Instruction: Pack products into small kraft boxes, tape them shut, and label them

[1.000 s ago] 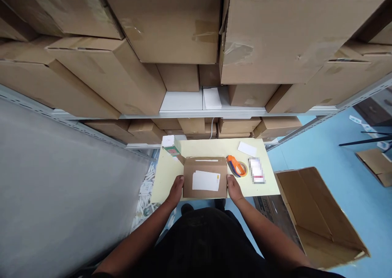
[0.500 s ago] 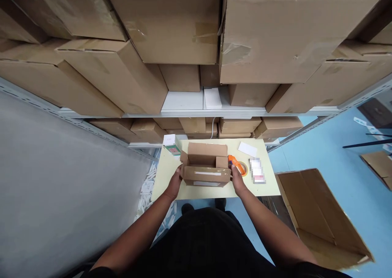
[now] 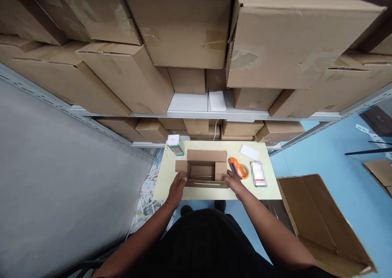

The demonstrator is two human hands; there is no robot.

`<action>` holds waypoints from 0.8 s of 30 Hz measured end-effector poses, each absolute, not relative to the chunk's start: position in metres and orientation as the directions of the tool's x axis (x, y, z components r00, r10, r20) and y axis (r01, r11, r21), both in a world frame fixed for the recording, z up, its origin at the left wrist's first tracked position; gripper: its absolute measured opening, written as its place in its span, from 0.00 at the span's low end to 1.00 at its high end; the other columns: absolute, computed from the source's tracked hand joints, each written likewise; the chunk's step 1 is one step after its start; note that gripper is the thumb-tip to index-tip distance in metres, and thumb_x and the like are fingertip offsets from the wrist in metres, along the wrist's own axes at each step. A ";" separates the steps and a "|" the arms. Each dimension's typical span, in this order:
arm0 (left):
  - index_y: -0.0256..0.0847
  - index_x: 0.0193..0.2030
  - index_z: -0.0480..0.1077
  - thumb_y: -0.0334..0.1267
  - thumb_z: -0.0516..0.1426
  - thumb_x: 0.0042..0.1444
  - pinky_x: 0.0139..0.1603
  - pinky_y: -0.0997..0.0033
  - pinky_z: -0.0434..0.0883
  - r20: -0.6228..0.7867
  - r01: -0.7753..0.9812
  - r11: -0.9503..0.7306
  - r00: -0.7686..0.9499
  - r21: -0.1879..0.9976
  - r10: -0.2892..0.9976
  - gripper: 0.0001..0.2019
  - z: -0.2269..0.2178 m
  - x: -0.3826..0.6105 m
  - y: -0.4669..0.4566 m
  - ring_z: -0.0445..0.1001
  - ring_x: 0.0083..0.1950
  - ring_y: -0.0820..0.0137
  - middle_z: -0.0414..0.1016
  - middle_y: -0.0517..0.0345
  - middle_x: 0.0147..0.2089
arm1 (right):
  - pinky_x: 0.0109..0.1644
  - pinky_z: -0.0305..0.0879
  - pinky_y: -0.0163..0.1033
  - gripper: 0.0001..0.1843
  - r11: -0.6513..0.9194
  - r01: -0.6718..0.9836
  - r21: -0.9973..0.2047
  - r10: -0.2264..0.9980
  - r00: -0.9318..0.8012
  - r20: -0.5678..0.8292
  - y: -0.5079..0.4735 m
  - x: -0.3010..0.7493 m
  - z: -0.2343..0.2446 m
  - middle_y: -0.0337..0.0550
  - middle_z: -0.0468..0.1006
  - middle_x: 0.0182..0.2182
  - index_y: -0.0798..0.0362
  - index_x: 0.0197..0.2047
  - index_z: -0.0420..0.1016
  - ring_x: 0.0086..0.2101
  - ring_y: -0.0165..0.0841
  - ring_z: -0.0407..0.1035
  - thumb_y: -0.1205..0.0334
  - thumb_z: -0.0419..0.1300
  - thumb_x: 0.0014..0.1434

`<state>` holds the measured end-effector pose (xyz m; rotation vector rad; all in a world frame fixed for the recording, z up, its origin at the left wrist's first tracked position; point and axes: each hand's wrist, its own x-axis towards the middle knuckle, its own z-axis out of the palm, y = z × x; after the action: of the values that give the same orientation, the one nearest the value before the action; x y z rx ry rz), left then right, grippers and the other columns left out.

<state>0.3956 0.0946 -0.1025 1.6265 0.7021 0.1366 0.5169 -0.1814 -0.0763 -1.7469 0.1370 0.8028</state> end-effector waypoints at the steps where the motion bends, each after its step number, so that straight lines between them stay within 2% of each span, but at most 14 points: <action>1: 0.38 0.58 0.71 0.51 0.59 0.60 0.69 0.56 0.64 -0.325 0.383 -0.005 0.791 0.924 0.519 0.24 -0.099 0.397 0.091 0.71 0.66 0.54 0.76 0.44 0.60 | 0.37 0.65 0.38 0.26 -0.360 -0.468 -0.807 0.344 0.738 -0.581 -0.183 0.517 -0.073 0.42 0.80 0.38 0.48 0.52 0.77 0.38 0.37 0.72 0.58 0.58 0.47; 4: 0.39 0.60 0.71 0.42 0.56 0.59 0.65 0.56 0.68 -0.390 0.398 0.083 0.798 0.913 0.460 0.23 -0.091 0.403 0.086 0.73 0.63 0.54 0.78 0.48 0.60 | 0.38 0.65 0.38 0.29 -0.451 -0.395 -0.800 0.424 0.694 -0.582 -0.186 0.517 -0.067 0.41 0.80 0.37 0.50 0.53 0.74 0.38 0.37 0.72 0.61 0.59 0.45; 7: 0.40 0.67 0.67 0.36 0.58 0.52 0.63 0.59 0.69 -0.422 0.401 0.132 0.839 0.906 0.344 0.33 -0.089 0.403 0.090 0.72 0.65 0.55 0.75 0.50 0.64 | 0.41 0.67 0.39 0.32 -0.603 -0.264 -0.753 0.402 0.715 -0.572 -0.183 0.518 -0.061 0.44 0.80 0.41 0.51 0.56 0.71 0.40 0.39 0.73 0.59 0.64 0.46; 9: 0.41 0.72 0.62 0.34 0.61 0.47 0.64 0.60 0.69 -0.438 0.423 0.114 0.851 0.899 0.289 0.41 -0.094 0.399 0.094 0.70 0.67 0.54 0.73 0.50 0.66 | 0.44 0.69 0.42 0.38 -0.740 -0.179 -0.648 0.332 0.742 -0.583 -0.174 0.521 -0.057 0.50 0.79 0.46 0.54 0.60 0.67 0.44 0.44 0.74 0.52 0.68 0.46; 12: 0.41 0.76 0.56 0.31 0.64 0.42 0.67 0.62 0.67 -0.416 0.418 0.044 0.877 0.907 0.240 0.50 -0.104 0.391 0.097 0.68 0.69 0.53 0.68 0.48 0.71 | 0.53 0.68 0.49 0.54 -0.907 -0.094 -0.411 0.200 0.763 -0.614 -0.152 0.523 -0.055 0.64 0.75 0.56 0.61 0.69 0.57 0.55 0.54 0.71 0.43 0.70 0.46; 14: 0.40 0.76 0.54 0.30 0.65 0.42 0.68 0.63 0.66 -0.382 0.399 -0.023 0.891 0.917 0.247 0.51 -0.110 0.389 0.098 0.68 0.69 0.54 0.65 0.46 0.72 | 0.59 0.65 0.53 0.62 -0.957 -0.059 -0.284 0.127 0.794 -0.595 -0.137 0.522 -0.059 0.71 0.67 0.64 0.64 0.74 0.48 0.61 0.58 0.66 0.41 0.70 0.48; 16: 0.40 0.75 0.55 0.33 0.64 0.47 0.68 0.63 0.66 -0.349 0.387 -0.083 0.891 0.919 0.292 0.47 -0.115 0.389 0.098 0.69 0.68 0.56 0.67 0.46 0.71 | 0.61 0.63 0.56 0.64 -0.975 -0.046 -0.218 0.081 0.837 -0.541 -0.124 0.517 -0.066 0.73 0.58 0.69 0.65 0.77 0.40 0.63 0.59 0.64 0.42 0.68 0.51; 18: 0.40 0.71 0.62 0.37 0.62 0.54 0.67 0.62 0.67 -0.360 0.420 -0.110 0.865 0.901 0.350 0.37 -0.120 0.391 0.099 0.72 0.66 0.57 0.72 0.46 0.67 | 0.60 0.64 0.56 0.61 -0.975 -0.058 -0.217 0.056 0.871 -0.488 -0.119 0.510 -0.075 0.74 0.54 0.71 0.66 0.77 0.35 0.61 0.58 0.67 0.47 0.65 0.54; 20: 0.38 0.65 0.69 0.40 0.61 0.58 0.65 0.60 0.68 -0.427 0.497 -0.095 0.815 0.862 0.391 0.27 -0.126 0.392 0.100 0.74 0.64 0.56 0.76 0.44 0.63 | 0.62 0.63 0.55 0.58 -0.957 -0.091 -0.277 0.043 0.895 -0.444 -0.123 0.502 -0.082 0.74 0.56 0.71 0.68 0.77 0.35 0.61 0.57 0.67 0.50 0.62 0.56; 22: 0.36 0.60 0.73 0.44 0.60 0.60 0.64 0.60 0.69 -0.500 0.561 -0.052 0.772 0.826 0.393 0.23 -0.132 0.390 0.100 0.75 0.64 0.54 0.78 0.41 0.60 | 0.66 0.60 0.53 0.53 -0.906 -0.135 -0.400 0.042 0.914 -0.404 -0.135 0.495 -0.086 0.69 0.59 0.70 0.67 0.77 0.42 0.64 0.54 0.64 0.52 0.60 0.57; 24: 0.34 0.58 0.75 0.48 0.61 0.59 0.65 0.59 0.68 -0.523 0.568 -0.011 0.764 0.823 0.379 0.24 -0.137 0.386 0.099 0.73 0.65 0.52 0.78 0.38 0.60 | 0.69 0.56 0.49 0.45 -0.802 -0.175 -0.571 0.048 0.934 -0.354 -0.152 0.489 -0.088 0.60 0.64 0.69 0.61 0.74 0.55 0.67 0.49 0.61 0.51 0.57 0.58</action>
<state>0.3864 0.0993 -0.1374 1.6260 0.7706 -0.1764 0.4895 -0.1515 -0.0881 -2.4598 0.0892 0.4708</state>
